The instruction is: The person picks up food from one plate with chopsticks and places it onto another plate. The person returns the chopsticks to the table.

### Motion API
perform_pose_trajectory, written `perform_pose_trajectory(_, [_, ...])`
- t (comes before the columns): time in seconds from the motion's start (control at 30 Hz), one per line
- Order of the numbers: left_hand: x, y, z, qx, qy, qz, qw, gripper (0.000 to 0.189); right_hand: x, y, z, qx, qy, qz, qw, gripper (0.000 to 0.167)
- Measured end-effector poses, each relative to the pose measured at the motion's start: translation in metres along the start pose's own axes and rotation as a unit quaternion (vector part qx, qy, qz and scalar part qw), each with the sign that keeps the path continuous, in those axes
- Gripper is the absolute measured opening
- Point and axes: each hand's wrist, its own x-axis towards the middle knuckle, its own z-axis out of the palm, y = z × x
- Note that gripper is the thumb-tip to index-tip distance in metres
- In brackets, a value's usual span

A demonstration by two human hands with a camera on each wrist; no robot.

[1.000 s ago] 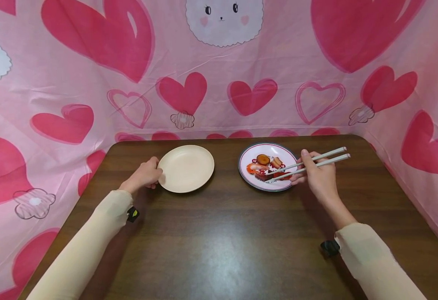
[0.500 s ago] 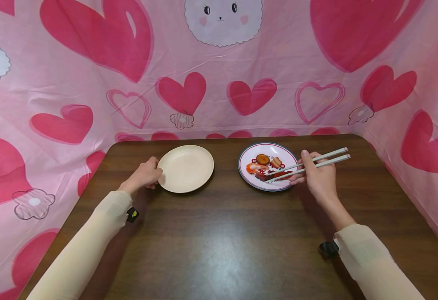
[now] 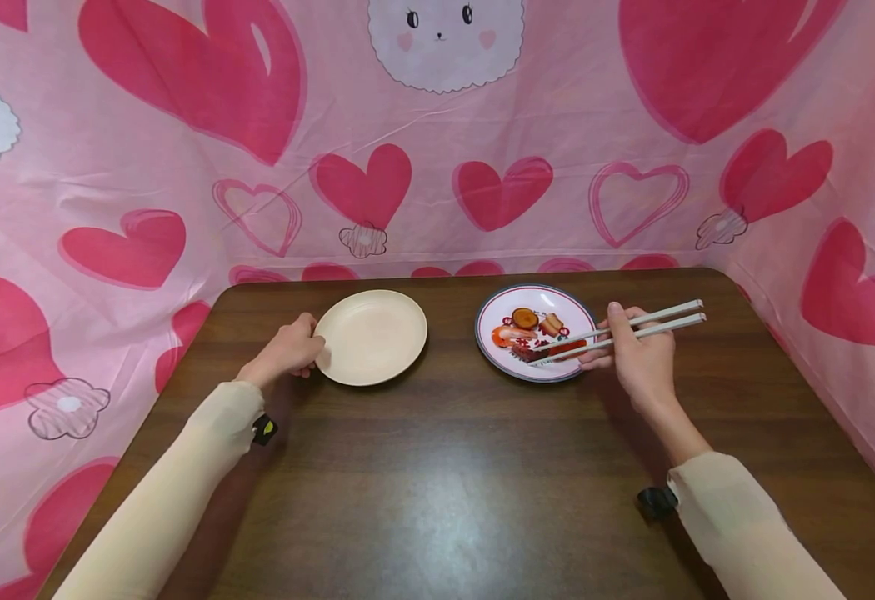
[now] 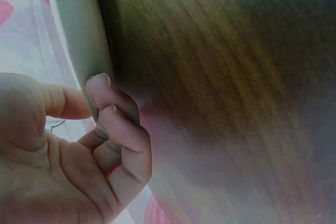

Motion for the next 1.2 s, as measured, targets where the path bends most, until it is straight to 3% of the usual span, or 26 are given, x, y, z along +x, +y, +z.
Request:
perform_pose_trajectory(0.4, [0.0010, 0.0000, 0.0008, 0.007, 0.005, -0.003, 1.0000, 0.033, -0.0029, 0.0003, -0.0005, -0.030, 0.033, 0.000, 0.9990, 0.048])
perform_pose_trajectory(0.7, [0.0020, -0.0005, -0.0013, -0.006, -0.008, -0.003, 0.9999, 0.032, -0.0023, -0.0002, 0.0003, -0.022, 0.034, -0.008, 0.9992, 0.045])
perform_pose_trajectory(0.77, [0.0074, -0.0064, -0.0010, -0.015, -0.009, 0.008, 0.9998, 0.032, -0.0021, -0.0005, 0.0006, -0.022, 0.032, -0.007, 0.9992, 0.046])
perform_pose_trajectory(1.2, [0.0005, 0.0001, -0.0020, -0.001, 0.005, 0.004, 1.0000, 0.028, -0.0030, -0.0047, 0.0041, -0.014, 0.030, -0.014, 0.9994, 0.049])
